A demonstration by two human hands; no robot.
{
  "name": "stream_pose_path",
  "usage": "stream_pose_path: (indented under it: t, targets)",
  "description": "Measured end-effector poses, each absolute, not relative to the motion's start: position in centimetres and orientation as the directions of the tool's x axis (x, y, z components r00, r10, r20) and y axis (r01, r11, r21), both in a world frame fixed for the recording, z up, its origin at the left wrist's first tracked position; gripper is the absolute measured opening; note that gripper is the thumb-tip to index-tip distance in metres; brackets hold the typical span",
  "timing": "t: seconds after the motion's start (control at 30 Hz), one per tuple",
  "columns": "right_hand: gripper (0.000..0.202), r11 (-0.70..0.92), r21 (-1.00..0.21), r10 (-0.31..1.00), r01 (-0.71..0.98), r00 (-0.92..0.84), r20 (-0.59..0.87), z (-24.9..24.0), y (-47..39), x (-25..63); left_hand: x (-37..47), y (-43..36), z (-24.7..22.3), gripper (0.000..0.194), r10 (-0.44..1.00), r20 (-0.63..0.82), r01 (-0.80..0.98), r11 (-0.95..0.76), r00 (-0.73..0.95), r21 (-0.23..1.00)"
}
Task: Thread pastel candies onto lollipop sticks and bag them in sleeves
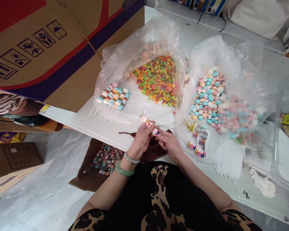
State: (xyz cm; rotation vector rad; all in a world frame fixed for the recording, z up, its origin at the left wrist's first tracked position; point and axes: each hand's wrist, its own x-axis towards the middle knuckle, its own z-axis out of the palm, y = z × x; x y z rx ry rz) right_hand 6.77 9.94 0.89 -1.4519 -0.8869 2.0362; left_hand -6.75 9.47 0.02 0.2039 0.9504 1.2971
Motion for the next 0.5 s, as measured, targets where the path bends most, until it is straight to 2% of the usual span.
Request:
stream_pose_path:
  t: [0.17,0.37,0.5]
  targets:
    - [0.023,-0.435,-0.884,0.826,0.171,-0.314,-0.468,0.5,9.6,7.8,-8.1,10.2,0.0,0.046,0.851,-0.507,-0.738,0.254,-0.136,0.625]
    - [0.02,-0.2,-0.931,0.932,0.305,-0.234,-0.276,0.2,10.2,6.5,-6.9,10.1,1.1,0.042,0.874,-0.477,-0.771,0.242,-0.091,0.589]
    - [0.021,-0.034,-0.928,0.965,0.371,-0.228,-0.127,0.7,10.2,6.4,-6.7,9.7,1.4,0.045,0.857,-0.509,-0.762,0.274,-0.083,0.586]
